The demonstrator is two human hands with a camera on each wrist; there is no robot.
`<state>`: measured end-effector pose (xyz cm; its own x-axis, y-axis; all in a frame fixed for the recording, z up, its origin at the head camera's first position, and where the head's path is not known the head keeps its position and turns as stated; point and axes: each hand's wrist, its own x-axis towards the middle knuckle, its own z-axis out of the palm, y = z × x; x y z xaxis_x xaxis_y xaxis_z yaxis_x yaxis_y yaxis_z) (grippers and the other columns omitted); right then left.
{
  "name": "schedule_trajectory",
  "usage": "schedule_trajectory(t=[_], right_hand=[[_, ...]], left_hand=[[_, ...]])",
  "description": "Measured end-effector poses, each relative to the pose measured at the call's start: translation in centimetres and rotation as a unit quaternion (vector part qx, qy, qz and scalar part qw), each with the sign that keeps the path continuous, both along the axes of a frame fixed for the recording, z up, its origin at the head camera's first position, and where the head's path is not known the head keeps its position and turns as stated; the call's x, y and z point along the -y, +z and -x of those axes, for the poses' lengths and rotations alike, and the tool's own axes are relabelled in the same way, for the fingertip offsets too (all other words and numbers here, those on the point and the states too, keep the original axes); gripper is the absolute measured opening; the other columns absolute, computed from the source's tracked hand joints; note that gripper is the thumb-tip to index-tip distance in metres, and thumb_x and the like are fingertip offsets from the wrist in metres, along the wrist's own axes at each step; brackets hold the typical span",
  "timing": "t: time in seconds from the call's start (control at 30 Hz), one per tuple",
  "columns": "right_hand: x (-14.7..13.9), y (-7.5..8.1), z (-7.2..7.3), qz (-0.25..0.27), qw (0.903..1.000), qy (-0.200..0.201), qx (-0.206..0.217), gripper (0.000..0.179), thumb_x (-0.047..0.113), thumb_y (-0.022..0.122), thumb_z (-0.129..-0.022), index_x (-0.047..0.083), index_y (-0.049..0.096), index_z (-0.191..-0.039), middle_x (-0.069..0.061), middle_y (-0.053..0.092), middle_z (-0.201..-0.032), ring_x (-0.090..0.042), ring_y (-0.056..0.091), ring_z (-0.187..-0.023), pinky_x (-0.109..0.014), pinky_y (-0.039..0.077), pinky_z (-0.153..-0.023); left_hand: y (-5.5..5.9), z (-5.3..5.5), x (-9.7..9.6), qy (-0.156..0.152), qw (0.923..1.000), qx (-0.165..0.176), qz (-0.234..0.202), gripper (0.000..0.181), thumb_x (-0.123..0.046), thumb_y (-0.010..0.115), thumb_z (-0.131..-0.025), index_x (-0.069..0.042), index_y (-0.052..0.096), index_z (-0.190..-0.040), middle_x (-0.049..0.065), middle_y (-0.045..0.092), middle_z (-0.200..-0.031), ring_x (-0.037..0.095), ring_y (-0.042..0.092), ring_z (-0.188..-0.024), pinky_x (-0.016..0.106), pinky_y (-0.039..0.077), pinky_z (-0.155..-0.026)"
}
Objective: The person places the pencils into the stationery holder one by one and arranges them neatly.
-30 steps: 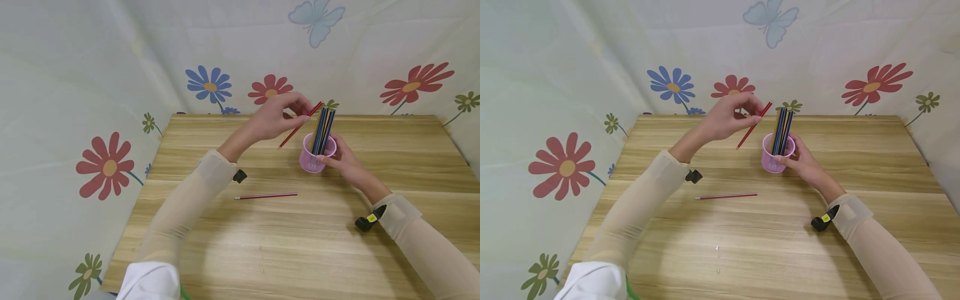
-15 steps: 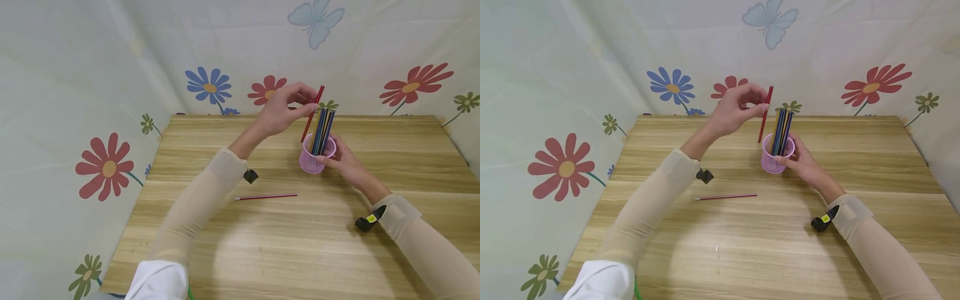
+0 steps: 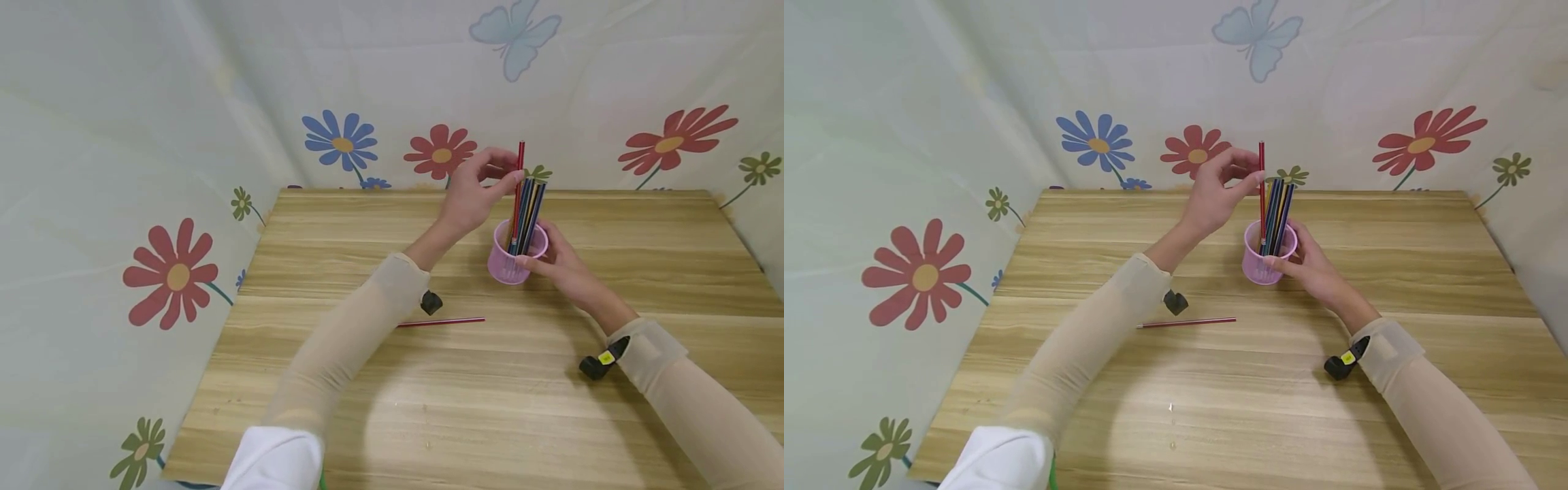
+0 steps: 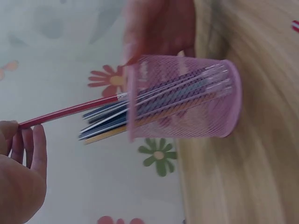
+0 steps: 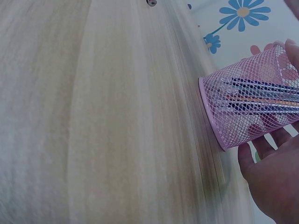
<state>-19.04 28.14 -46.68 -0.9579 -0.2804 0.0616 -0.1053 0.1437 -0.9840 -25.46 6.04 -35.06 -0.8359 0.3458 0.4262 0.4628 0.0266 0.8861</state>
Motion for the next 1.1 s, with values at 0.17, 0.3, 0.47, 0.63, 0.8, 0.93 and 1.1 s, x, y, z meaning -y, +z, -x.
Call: schedule_trajectory(t=[0.17,0.3,0.47,0.63,0.8,0.93,1.1], right_hand=[[0.1,0.0,0.0,0.004,1.0000,0.001,-0.003,0.071,0.005,0.069,-0.102,0.017,0.033,-0.162,-0.011,0.048,-0.153,-0.016,0.050,-0.137,-0.019,0.043,-0.106],[0.1,-0.1,0.0,0.009,0.9999,0.001,-0.005,0.070,0.004,0.069,-0.102,0.017,0.033,-0.161,-0.012,0.049,-0.152,-0.014,0.052,-0.135,-0.018,0.044,-0.105],[0.2,-0.1,-0.1,0.005,1.0000,0.006,-0.003,0.070,0.006,0.069,-0.102,0.018,0.032,-0.161,-0.012,0.048,-0.153,-0.019,0.050,-0.137,-0.019,0.044,-0.105],[0.1,0.0,-0.1,0.004,1.0000,0.003,-0.002,0.068,0.006,0.068,-0.103,0.016,0.033,-0.160,-0.014,0.048,-0.152,-0.019,0.051,-0.136,-0.019,0.045,-0.104],[0.1,0.0,-0.1,0.008,0.9999,0.004,-0.004,0.068,0.006,0.068,-0.103,0.014,0.032,-0.160,-0.015,0.048,-0.153,-0.016,0.052,-0.135,-0.019,0.046,-0.103],[0.1,0.1,-0.2,0.008,0.9998,0.012,-0.009,0.069,0.007,0.068,-0.103,0.014,0.030,-0.161,-0.017,0.046,-0.154,-0.018,0.051,-0.136,-0.019,0.046,-0.103],[0.1,0.2,-0.2,0.010,0.9998,0.011,-0.012,0.069,0.007,0.068,-0.103,0.013,0.031,-0.161,-0.018,0.046,-0.154,-0.020,0.051,-0.137,-0.018,0.046,-0.103]], left_hand=[[-2.1,0.0,-0.8,0.015,0.9993,0.012,0.033,0.023,-0.017,0.073,-0.102,-0.010,0.069,-0.124,0.002,0.070,-0.114,0.013,0.067,-0.103,0.020,0.056,-0.092],[-3.3,0.2,-1.2,0.019,0.9985,0.015,0.050,0.023,-0.017,0.073,-0.103,-0.011,0.069,-0.124,0.001,0.070,-0.112,0.011,0.066,-0.103,0.019,0.054,-0.093],[-4.3,-0.1,-1.7,0.034,0.9973,0.020,0.062,0.021,-0.016,0.074,-0.102,-0.010,0.070,-0.122,0.000,0.070,-0.109,0.009,0.065,-0.101,0.018,0.054,-0.093],[-4.6,-0.2,-2.1,0.042,0.9960,0.017,0.078,0.019,-0.014,0.073,-0.103,-0.008,0.070,-0.121,0.001,0.070,-0.108,0.009,0.066,-0.099,0.015,0.054,-0.089],[-4.8,-0.1,-2.6,0.050,0.9930,0.047,0.096,0.017,-0.014,0.074,-0.102,-0.010,0.070,-0.119,-0.001,0.071,-0.105,0.008,0.067,-0.094,0.015,0.055,-0.084],[-4.9,-0.1,-2.8,0.059,0.9904,0.065,0.107,0.017,-0.013,0.074,-0.102,-0.010,0.070,-0.118,-0.001,0.070,-0.103,0.009,0.068,-0.092,0.015,0.056,-0.082],[-4.9,0.0,-3.0,0.065,0.9892,0.071,0.110,0.016,-0.013,0.073,-0.102,-0.010,0.070,-0.118,-0.001,0.069,-0.102,0.009,0.068,-0.090,0.015,0.056,-0.079]])
